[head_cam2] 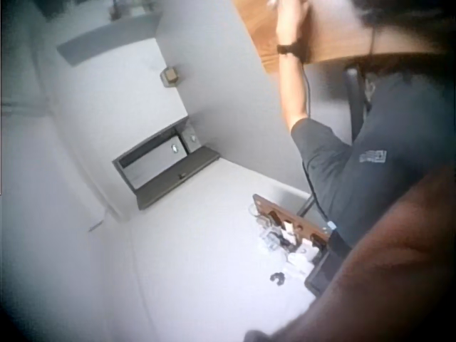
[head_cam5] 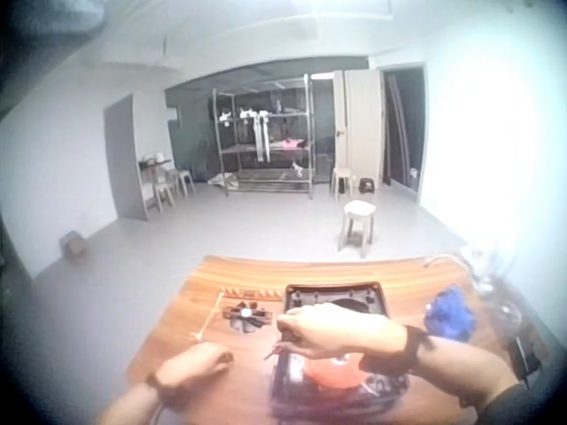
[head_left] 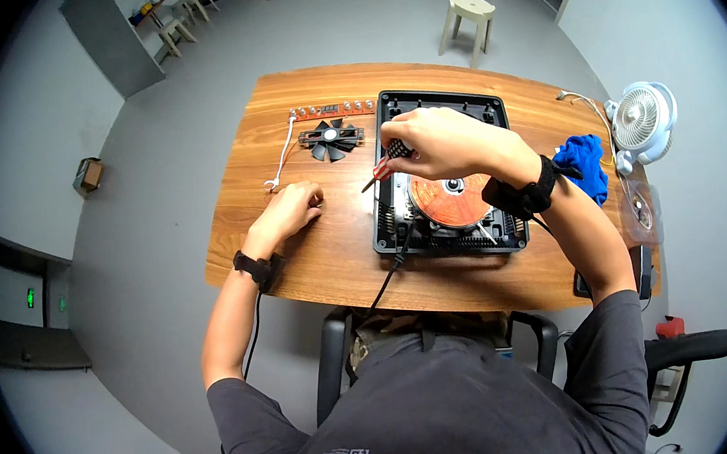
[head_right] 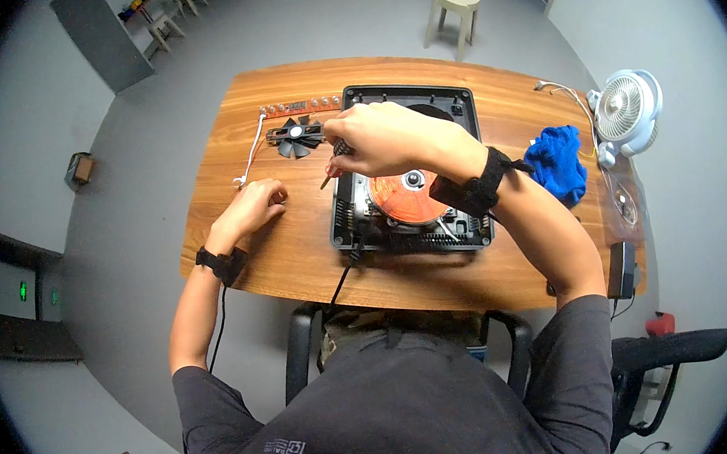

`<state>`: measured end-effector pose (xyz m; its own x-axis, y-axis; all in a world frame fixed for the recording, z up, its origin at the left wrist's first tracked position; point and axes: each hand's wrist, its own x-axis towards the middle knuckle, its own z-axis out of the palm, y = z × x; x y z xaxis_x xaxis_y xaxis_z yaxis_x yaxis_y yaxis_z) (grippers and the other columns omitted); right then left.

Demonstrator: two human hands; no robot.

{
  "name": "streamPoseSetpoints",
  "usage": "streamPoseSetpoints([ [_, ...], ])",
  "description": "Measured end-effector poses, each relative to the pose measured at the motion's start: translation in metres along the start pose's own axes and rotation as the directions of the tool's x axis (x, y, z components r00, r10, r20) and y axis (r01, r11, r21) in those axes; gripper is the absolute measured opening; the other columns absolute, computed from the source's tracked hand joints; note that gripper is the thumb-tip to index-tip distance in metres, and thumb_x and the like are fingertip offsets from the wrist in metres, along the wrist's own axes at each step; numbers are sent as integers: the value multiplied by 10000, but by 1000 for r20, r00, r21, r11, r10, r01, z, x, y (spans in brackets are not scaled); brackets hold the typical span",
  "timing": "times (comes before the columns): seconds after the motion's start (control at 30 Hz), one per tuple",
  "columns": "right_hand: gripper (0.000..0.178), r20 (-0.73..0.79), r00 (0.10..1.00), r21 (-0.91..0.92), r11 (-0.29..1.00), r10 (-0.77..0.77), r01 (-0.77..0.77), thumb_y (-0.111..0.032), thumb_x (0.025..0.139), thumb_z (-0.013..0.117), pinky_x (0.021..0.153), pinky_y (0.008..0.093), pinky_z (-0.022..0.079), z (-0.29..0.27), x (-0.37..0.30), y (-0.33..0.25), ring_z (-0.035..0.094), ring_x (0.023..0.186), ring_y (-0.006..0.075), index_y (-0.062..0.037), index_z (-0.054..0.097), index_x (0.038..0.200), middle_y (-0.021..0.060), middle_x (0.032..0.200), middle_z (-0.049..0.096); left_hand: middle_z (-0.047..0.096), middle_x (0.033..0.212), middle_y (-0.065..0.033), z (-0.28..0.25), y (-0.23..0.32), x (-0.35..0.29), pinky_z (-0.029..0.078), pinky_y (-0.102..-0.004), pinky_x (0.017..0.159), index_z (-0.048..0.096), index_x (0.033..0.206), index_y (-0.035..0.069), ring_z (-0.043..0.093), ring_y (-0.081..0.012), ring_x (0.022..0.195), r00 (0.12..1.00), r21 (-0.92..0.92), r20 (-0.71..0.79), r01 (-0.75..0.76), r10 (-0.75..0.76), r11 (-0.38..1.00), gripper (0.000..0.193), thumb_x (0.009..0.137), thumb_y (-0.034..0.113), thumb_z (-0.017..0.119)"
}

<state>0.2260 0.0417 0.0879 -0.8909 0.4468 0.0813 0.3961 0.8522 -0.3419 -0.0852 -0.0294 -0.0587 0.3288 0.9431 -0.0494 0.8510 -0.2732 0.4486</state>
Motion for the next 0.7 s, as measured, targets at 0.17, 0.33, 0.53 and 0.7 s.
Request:
streamPoseSetpoints([
  [0.17,312,-70,997,-17,999,-42,41,-297,937,700,668,448,499,2,-13,8,639,754,371,5,638,981,188,858,652,686,934,-187,11,-1,8,547,-457,817,638,917,-19,667,-387,922,998,52,-17,-67,68,996,113,826,6,700],
  [0.33,325,-83,996,-45,999,-11,7,-309,941,694,723,431,526,-3,-25,9,663,820,361,4,638,1010,183,899,672,673,909,-193,16,4,13,550,-446,799,635,900,-26,665,-396,876,996,70,-8,-87,87,994,105,797,-16,654],
  [0.53,331,-84,993,-25,996,87,-89,-308,923,702,810,454,551,-18,-47,7,686,934,370,-1,659,1037,193,963,704,648,856,-187,1,38,29,542,-430,773,715,931,-16,660,-363,825,991,43,-100,-86,90,995,147,804,12,646],
  [0.7,331,-126,988,-10,996,83,-85,-313,928,695,800,456,538,-19,-64,18,679,911,368,1,646,1022,196,947,695,737,903,-136,-12,75,43,585,-336,691,725,947,-40,735,-208,798,982,-180,-155,-135,108,974,116,887,31,655],
])
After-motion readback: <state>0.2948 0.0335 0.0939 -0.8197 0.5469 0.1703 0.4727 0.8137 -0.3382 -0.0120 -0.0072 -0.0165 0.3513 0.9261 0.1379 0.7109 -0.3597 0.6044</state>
